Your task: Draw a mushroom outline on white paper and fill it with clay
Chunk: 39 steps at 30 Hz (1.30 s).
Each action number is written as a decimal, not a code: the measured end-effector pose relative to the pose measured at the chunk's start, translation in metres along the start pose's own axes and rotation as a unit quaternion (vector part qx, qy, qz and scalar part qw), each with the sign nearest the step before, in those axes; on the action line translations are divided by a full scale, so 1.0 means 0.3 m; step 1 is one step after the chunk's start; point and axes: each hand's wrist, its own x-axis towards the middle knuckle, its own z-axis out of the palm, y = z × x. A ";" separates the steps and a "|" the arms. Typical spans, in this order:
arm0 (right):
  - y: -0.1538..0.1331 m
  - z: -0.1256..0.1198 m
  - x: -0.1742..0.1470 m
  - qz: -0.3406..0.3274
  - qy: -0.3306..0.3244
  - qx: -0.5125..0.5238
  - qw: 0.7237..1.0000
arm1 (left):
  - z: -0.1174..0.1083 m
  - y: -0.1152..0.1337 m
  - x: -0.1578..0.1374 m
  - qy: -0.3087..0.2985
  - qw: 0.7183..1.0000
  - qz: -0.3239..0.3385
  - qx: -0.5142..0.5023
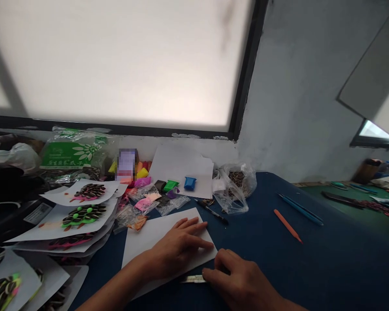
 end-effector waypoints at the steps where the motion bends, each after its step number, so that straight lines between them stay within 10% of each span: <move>1: 0.001 0.000 -0.003 0.002 -0.004 0.003 1.000 | 0.000 -0.001 -0.001 0.001 1.000 0.000 -0.003; 17: 0.143 -0.105 -0.040 0.189 -0.057 0.097 0.975 | 0.030 0.008 0.032 0.152 0.960 -0.214 -0.101; 25: 0.144 -0.105 -0.049 0.211 -0.072 0.130 0.966 | -0.061 0.035 -0.028 -0.049 0.996 -0.064 0.035; 35: 0.142 -0.097 -0.056 0.207 -0.075 0.120 0.968 | 0.010 0.060 -0.002 0.005 0.983 -0.100 0.155; 39: 0.143 -0.096 -0.061 0.209 -0.075 0.128 0.967 | -0.052 0.070 -0.023 -0.079 0.994 -0.050 0.063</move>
